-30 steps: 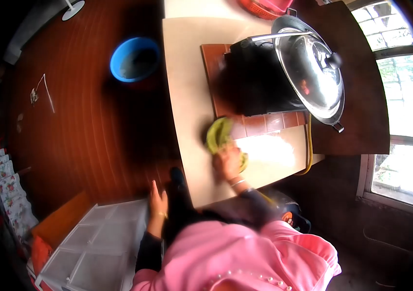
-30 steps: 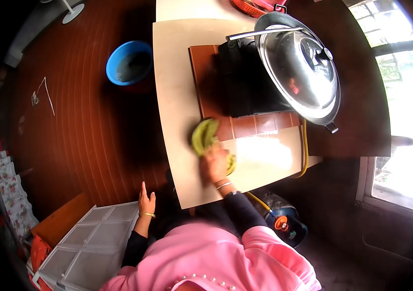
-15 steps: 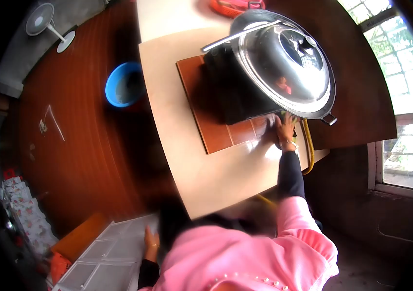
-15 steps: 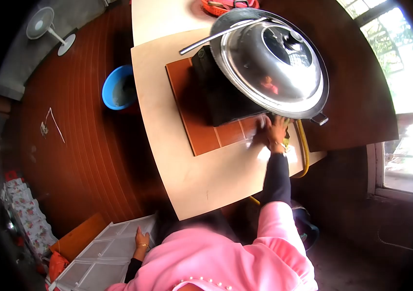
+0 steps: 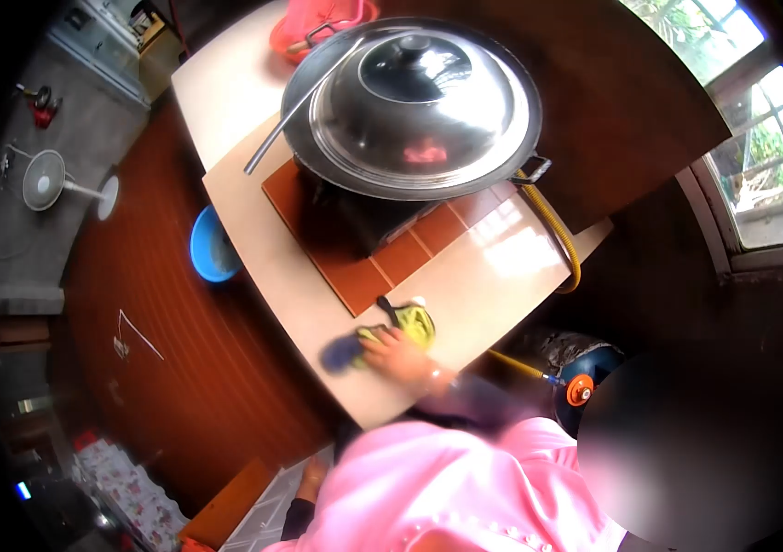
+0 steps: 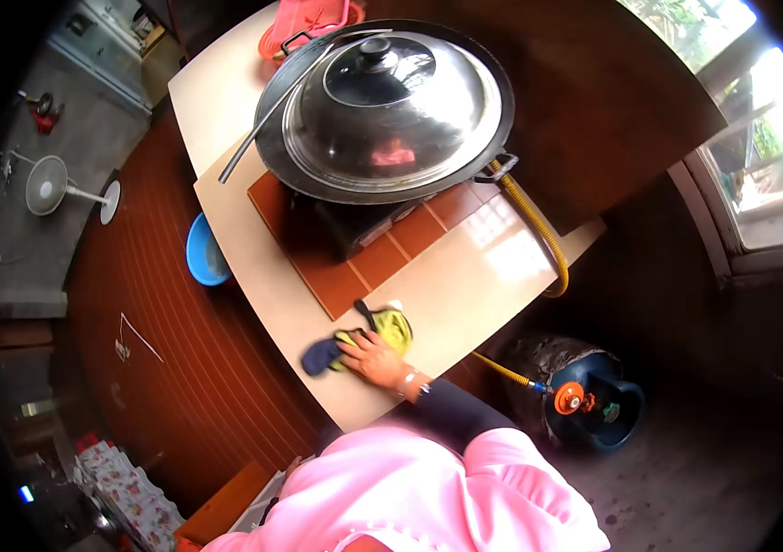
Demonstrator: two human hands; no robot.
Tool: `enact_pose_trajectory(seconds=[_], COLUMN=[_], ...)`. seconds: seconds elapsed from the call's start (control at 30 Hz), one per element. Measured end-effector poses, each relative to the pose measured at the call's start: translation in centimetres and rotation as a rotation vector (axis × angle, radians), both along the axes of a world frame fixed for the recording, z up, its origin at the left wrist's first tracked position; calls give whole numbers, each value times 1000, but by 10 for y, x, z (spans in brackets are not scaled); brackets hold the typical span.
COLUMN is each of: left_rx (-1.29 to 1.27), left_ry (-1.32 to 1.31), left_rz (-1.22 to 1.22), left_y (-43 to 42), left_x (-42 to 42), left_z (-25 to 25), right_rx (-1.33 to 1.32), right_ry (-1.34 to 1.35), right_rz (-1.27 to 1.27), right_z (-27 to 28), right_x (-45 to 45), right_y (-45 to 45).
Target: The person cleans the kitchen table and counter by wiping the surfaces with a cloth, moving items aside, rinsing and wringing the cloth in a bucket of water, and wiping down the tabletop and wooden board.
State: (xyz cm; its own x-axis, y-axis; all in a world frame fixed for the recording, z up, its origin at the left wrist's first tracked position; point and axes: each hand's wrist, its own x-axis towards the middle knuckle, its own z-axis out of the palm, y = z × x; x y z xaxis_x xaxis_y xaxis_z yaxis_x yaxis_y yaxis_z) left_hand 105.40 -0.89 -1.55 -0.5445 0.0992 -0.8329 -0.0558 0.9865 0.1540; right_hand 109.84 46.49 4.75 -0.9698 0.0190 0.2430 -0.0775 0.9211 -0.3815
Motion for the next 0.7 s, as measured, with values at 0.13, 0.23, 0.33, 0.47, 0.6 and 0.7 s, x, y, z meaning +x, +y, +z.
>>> enact_pose_trajectory(seconds=[0.13, 0.23, 0.33, 0.47, 0.6, 0.7], left_rx=[14, 14, 4, -11, -24, -25], left_ry=[-14, -36, -66, -123, -198, -261], left_rz=[-18, -33, -46, -67, -89, -119], left_y=[17, 18, 7, -23, -56, -78], left_x=[-19, -24, -26, -29, -32, -40], left_z=[1, -2, -7, -18, -34, -48], right_rx=[127, 161, 189, 234, 326, 190], right_ry=[-70, -83, -229, -273, -268, -295], right_rz=[-116, -637, -1193, -1198, -904, -551], right_z=[-3, -19, -16, -18, -16, -21], right_x=[63, 91, 96, 84, 74, 54], right_y=[76, 188, 254, 233, 132, 17])
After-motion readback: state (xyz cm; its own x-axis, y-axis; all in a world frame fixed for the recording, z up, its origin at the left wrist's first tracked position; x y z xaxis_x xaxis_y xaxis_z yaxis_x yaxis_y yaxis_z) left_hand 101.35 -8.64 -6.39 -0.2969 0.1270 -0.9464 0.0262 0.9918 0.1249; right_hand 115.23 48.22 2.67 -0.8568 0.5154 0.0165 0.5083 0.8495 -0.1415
